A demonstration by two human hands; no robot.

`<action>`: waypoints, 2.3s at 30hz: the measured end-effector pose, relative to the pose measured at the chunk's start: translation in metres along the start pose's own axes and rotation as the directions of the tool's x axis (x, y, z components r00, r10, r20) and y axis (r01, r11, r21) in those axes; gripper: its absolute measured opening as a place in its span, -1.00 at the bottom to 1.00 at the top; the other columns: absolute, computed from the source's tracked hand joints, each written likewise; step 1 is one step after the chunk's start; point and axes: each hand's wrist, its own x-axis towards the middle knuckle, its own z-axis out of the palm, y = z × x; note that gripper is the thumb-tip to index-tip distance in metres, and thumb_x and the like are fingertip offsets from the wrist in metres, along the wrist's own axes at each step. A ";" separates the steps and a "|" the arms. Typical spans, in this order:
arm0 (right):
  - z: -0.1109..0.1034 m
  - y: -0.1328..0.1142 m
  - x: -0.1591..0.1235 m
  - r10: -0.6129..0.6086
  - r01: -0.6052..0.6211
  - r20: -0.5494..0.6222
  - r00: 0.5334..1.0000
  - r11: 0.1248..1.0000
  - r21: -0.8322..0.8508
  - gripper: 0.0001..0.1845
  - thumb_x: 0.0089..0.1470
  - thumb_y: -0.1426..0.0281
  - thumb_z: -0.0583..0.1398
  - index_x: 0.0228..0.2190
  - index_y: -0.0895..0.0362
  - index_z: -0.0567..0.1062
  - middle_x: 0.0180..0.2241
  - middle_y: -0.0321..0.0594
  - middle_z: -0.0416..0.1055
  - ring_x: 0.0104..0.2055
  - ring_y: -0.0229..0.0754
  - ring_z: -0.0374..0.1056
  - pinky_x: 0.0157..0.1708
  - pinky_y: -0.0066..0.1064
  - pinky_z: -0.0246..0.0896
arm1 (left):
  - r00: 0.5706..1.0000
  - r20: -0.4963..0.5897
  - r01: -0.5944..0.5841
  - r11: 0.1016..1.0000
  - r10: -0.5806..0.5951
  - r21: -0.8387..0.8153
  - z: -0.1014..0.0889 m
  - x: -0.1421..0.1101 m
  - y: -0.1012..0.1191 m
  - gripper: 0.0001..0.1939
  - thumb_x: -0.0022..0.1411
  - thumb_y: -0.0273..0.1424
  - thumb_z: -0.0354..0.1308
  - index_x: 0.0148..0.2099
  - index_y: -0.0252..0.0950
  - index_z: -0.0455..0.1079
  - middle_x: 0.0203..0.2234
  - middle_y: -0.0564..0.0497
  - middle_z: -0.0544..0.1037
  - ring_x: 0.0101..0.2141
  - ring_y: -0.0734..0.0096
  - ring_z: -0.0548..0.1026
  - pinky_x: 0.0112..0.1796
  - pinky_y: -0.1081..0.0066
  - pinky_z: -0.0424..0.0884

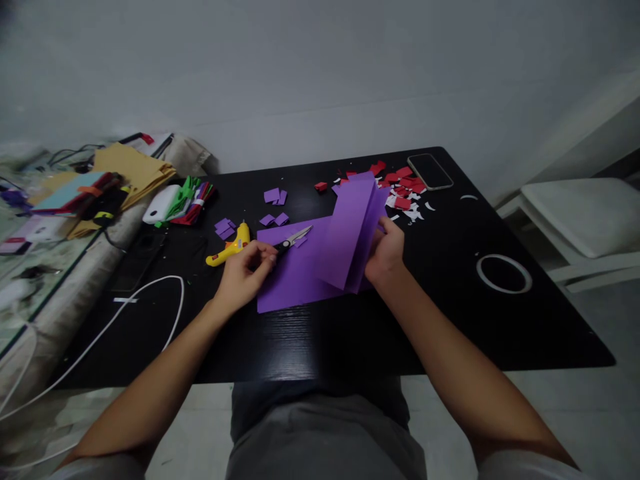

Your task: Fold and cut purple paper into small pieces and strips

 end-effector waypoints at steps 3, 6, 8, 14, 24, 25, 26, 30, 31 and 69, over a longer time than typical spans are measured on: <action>0.012 0.000 -0.009 0.160 -0.153 -0.055 0.986 0.981 0.121 -0.66 0.04 -0.01 0.22 -0.47 -0.02 0.49 -0.53 -0.18 0.47 -0.30 0.07 0.46 -0.22 -0.07 0.40 | 1.000 0.008 -0.024 0.999 0.024 0.022 0.001 -0.001 -0.001 -0.90 0.32 -0.39 0.19 -0.14 -0.25 0.51 -0.41 0.05 0.54 -0.40 0.41 0.49 -0.33 0.44 0.35; 0.029 0.002 -0.023 0.256 -0.283 0.184 0.949 0.949 0.138 -0.42 0.07 -0.22 0.14 -0.30 0.01 0.57 -0.35 -0.10 0.58 -0.09 0.19 0.49 -0.13 0.00 0.40 | 0.999 0.024 -0.041 0.999 0.041 0.027 0.003 -0.002 -0.002 -0.89 0.32 -0.39 0.21 -0.14 -0.26 0.53 -0.39 0.02 0.58 -0.37 0.38 0.52 -0.31 0.42 0.38; 0.039 0.006 -0.031 0.257 -0.305 0.289 0.922 0.942 0.138 -0.45 0.06 -0.18 0.22 -0.25 0.03 0.58 -0.27 -0.10 0.61 -0.03 0.19 0.49 -0.08 -0.02 0.40 | 0.998 0.049 -0.043 0.999 0.042 0.007 0.004 -0.002 0.000 -0.88 0.33 -0.37 0.20 -0.13 -0.26 0.54 -0.36 -0.01 0.61 -0.34 0.36 0.55 -0.27 0.41 0.42; 0.051 0.017 -0.043 0.189 -0.208 0.296 0.936 0.977 0.036 -0.52 -0.23 0.44 0.48 -0.19 0.05 0.55 -0.26 -0.29 0.61 -0.18 -0.06 0.51 -0.06 -0.20 0.35 | 0.988 0.137 -0.070 0.997 0.075 -0.041 0.007 -0.004 0.009 -0.78 0.35 -0.26 0.23 -0.09 -0.30 0.53 -0.32 -0.04 0.63 -0.32 0.36 0.59 -0.26 0.40 0.49; 0.054 0.015 -0.049 0.194 -0.224 0.412 0.890 0.974 0.025 -0.62 -0.24 0.50 0.23 -0.27 0.12 0.58 -0.26 -0.19 0.61 -0.15 -0.01 0.49 -0.23 -0.24 0.33 | 0.977 0.208 -0.039 0.997 0.051 -0.060 0.007 -0.005 0.010 -0.70 0.36 -0.17 0.22 -0.08 -0.32 0.49 -0.34 -0.02 0.59 -0.33 0.40 0.55 -0.26 0.41 0.48; 0.054 0.015 -0.049 0.194 -0.224 0.423 0.885 0.974 0.022 -0.62 -0.23 0.50 0.23 -0.26 0.12 0.58 -0.24 -0.19 0.62 -0.14 -0.01 0.49 -0.22 -0.23 0.34 | 0.977 0.208 -0.031 0.997 0.044 -0.066 0.007 -0.005 0.010 -0.70 0.36 -0.16 0.22 -0.09 -0.32 0.49 -0.35 -0.01 0.59 -0.33 0.40 0.54 -0.26 0.41 0.47; 0.053 0.015 -0.049 0.195 -0.225 0.434 0.880 0.974 0.019 -0.62 -0.21 0.50 0.23 -0.25 0.12 0.58 -0.23 -0.18 0.62 -0.14 -0.02 0.49 -0.22 -0.24 0.35 | 0.978 0.207 -0.022 0.997 0.038 -0.077 0.007 -0.005 0.010 -0.70 0.36 -0.16 0.22 -0.09 -0.32 0.49 -0.35 -0.01 0.59 -0.34 0.40 0.54 -0.27 0.42 0.47; 0.050 0.017 -0.049 0.200 -0.224 0.480 0.854 0.975 -0.008 -0.58 -0.12 0.47 0.31 -0.13 0.09 0.60 -0.13 -0.19 0.62 -0.12 -0.05 0.52 -0.18 -0.26 0.39 | 0.976 0.217 0.029 0.989 0.003 -0.144 0.007 -0.005 0.010 -0.69 0.33 -0.15 0.25 -0.10 -0.31 0.46 -0.37 0.02 0.57 -0.36 0.42 0.52 -0.29 0.43 0.45; 0.049 0.018 -0.049 0.199 -0.218 0.484 0.852 0.976 -0.017 -0.55 -0.10 0.45 0.35 -0.08 0.06 0.59 -0.11 -0.20 0.62 -0.11 -0.06 0.53 -0.15 -0.26 0.40 | 0.975 0.223 0.050 0.984 -0.010 -0.173 0.008 -0.005 0.010 -0.69 0.33 -0.16 0.25 -0.10 -0.31 0.45 -0.39 0.03 0.56 -0.38 0.43 0.51 -0.30 0.44 0.45; 0.028 0.005 -0.021 0.157 -0.032 0.373 0.915 0.946 -0.322 -0.69 0.00 0.15 0.42 -0.28 0.11 0.68 -0.20 -0.15 0.64 -0.18 -0.14 0.53 -0.05 -0.30 0.37 | 0.758 0.650 0.174 0.976 -0.048 -0.130 -0.024 0.004 0.015 -0.74 0.37 -0.21 0.19 -0.10 -0.31 0.48 -0.47 0.08 0.44 -0.46 0.47 0.35 -0.41 0.49 0.28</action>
